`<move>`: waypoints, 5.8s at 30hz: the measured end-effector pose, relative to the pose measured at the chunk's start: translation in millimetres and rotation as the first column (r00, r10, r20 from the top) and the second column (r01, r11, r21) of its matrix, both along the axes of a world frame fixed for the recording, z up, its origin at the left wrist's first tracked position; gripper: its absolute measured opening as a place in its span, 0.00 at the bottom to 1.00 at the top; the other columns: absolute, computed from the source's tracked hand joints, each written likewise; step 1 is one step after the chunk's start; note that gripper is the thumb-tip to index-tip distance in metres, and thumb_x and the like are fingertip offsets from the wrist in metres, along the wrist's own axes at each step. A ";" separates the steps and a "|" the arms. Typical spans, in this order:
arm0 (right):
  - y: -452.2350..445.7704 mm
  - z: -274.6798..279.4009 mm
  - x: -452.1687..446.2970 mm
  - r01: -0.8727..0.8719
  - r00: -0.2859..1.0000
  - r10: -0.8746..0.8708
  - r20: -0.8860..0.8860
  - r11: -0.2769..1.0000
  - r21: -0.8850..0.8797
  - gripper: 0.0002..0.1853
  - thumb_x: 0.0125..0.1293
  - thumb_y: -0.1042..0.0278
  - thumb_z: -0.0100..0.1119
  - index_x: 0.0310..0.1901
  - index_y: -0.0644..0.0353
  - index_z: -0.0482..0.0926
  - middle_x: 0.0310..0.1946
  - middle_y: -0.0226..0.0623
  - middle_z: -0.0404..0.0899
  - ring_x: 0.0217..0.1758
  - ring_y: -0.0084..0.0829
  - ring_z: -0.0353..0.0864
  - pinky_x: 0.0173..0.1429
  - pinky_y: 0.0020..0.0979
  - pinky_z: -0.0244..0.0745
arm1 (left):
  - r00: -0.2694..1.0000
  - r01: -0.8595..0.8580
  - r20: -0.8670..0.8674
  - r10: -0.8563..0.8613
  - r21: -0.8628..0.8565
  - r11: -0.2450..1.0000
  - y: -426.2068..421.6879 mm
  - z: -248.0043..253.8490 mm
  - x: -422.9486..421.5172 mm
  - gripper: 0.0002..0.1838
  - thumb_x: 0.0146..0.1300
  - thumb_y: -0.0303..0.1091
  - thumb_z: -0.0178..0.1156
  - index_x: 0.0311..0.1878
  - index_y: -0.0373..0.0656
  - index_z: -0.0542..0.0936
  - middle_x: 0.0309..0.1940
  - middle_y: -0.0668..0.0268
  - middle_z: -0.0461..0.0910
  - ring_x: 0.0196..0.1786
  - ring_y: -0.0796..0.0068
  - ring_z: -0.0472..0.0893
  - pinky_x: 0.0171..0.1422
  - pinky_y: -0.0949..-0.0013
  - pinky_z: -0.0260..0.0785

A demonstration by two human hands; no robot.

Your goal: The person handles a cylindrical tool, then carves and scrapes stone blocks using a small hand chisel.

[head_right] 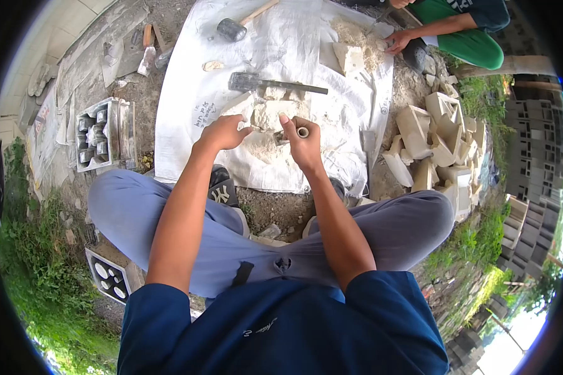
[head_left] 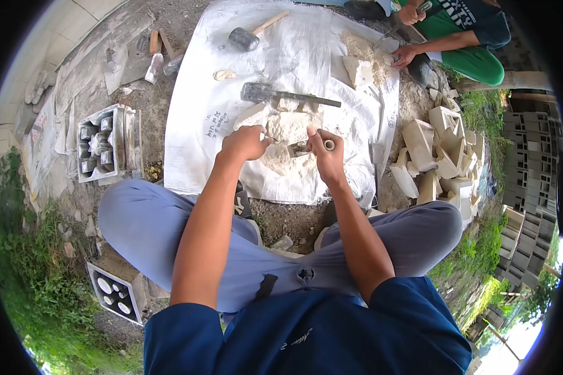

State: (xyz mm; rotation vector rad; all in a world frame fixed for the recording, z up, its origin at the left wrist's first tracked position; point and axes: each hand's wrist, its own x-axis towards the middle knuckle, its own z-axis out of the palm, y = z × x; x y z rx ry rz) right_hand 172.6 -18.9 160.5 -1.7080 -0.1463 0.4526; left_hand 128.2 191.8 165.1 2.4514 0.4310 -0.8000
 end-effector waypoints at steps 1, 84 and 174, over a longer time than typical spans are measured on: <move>-0.2 9.3 -0.4 -0.003 1.000 0.003 -0.005 1.000 -0.005 0.26 0.76 0.61 0.56 0.17 0.61 0.68 0.17 0.29 0.65 0.23 0.23 0.63 0.31 0.29 0.60 | 1.000 -0.009 0.016 0.009 0.009 1.000 0.2 2.2 -1.4 0.30 0.70 0.56 0.57 0.65 0.45 0.77 0.60 0.53 0.81 0.63 0.54 0.80 0.64 0.53 0.73; -7.0 10.6 93.8 0.156 0.952 -0.273 0.140 0.824 0.545 0.21 0.67 0.70 0.45 0.14 0.59 0.57 0.10 0.30 0.54 0.15 0.23 0.49 0.23 0.31 0.47 | 0.994 -0.040 0.103 0.048 -0.080 0.996 1.2 -21.2 39.6 0.25 0.73 0.53 0.57 0.65 0.48 0.77 0.60 0.55 0.81 0.64 0.53 0.78 0.65 0.53 0.72; -16.5 12.1 39.9 0.082 0.979 -0.168 0.111 0.834 0.545 0.23 0.68 0.74 0.44 0.13 0.59 0.56 0.11 0.27 0.54 0.16 0.20 0.48 0.22 0.30 0.44 | 0.991 -0.043 0.124 0.047 -0.032 0.999 21.1 -17.4 8.9 0.21 0.75 0.45 0.51 0.64 0.47 0.78 0.60 0.49 0.80 0.64 0.48 0.77 0.68 0.51 0.68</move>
